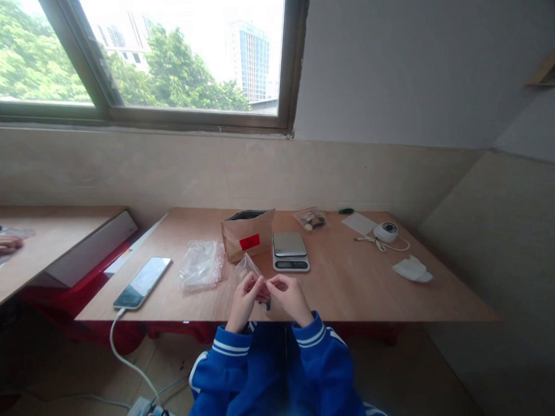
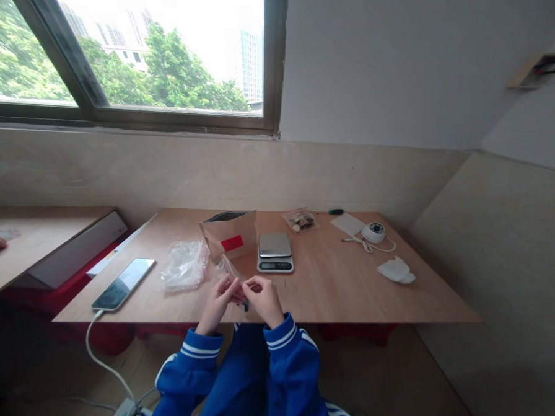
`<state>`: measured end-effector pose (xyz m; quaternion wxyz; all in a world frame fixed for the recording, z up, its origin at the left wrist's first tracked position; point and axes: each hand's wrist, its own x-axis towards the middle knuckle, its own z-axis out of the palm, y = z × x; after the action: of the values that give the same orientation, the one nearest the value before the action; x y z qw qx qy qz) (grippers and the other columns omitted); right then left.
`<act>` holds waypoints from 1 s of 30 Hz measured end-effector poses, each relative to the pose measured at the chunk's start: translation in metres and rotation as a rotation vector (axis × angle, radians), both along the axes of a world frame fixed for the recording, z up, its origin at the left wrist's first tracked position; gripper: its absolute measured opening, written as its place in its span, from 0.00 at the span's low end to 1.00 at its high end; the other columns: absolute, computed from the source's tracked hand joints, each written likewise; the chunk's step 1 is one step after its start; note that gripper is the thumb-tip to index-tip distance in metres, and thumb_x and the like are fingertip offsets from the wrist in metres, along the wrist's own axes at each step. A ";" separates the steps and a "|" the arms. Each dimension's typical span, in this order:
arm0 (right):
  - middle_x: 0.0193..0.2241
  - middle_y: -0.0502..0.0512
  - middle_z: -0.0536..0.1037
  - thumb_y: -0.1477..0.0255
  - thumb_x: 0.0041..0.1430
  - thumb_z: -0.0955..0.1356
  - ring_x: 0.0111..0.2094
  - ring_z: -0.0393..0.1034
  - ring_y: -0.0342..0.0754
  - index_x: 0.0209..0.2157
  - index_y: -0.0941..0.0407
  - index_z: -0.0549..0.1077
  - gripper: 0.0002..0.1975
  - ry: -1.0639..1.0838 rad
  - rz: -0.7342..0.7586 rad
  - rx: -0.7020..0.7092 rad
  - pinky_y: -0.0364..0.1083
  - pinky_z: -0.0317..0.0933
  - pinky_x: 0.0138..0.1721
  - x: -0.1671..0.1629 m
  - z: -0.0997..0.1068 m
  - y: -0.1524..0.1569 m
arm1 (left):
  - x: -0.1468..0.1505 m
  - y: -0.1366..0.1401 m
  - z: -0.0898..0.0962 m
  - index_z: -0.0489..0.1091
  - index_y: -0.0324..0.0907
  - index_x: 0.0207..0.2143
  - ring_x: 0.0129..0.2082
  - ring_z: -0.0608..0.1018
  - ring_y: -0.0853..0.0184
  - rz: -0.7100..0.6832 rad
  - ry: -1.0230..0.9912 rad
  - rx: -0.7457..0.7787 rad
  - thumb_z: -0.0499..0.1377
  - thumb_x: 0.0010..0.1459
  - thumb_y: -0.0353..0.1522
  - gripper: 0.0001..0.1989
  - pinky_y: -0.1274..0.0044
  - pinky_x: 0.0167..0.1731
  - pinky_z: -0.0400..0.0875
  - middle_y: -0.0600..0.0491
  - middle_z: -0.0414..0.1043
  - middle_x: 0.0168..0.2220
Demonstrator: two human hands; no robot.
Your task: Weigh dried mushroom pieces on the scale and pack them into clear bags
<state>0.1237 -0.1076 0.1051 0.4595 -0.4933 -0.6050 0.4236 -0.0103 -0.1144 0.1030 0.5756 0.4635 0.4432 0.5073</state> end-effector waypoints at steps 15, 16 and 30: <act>0.32 0.61 0.80 0.55 0.53 0.65 0.24 0.73 0.48 0.31 0.57 0.68 0.18 0.200 -0.510 0.108 0.45 0.67 0.24 0.048 0.017 0.018 | 0.005 -0.015 -0.005 0.68 0.38 0.25 0.26 0.74 0.68 -0.276 0.082 0.088 0.55 0.57 0.46 0.20 0.76 0.31 0.68 0.50 0.73 0.25; 0.33 0.60 0.80 0.55 0.54 0.66 0.24 0.73 0.48 0.32 0.57 0.68 0.18 0.212 -0.473 0.106 0.44 0.67 0.23 0.049 0.021 0.017 | 0.005 -0.012 -0.015 0.69 0.38 0.27 0.28 0.75 0.67 -0.285 0.047 0.066 0.53 0.57 0.47 0.21 0.75 0.32 0.69 0.49 0.74 0.28; 0.39 0.58 0.77 0.65 0.57 0.66 0.38 0.72 0.49 0.41 0.55 0.75 0.12 -0.141 -0.219 0.325 0.47 0.68 0.39 0.037 0.019 0.034 | 0.016 0.036 -0.071 0.67 0.39 0.43 0.39 0.78 0.56 0.075 -0.127 -0.049 0.69 0.39 0.39 0.28 0.65 0.37 0.75 0.48 0.75 0.37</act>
<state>0.1607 -0.0739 0.1244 0.5329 -0.5041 -0.6388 0.2321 0.0061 -0.0780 0.0320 0.5942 0.3994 0.4353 0.5459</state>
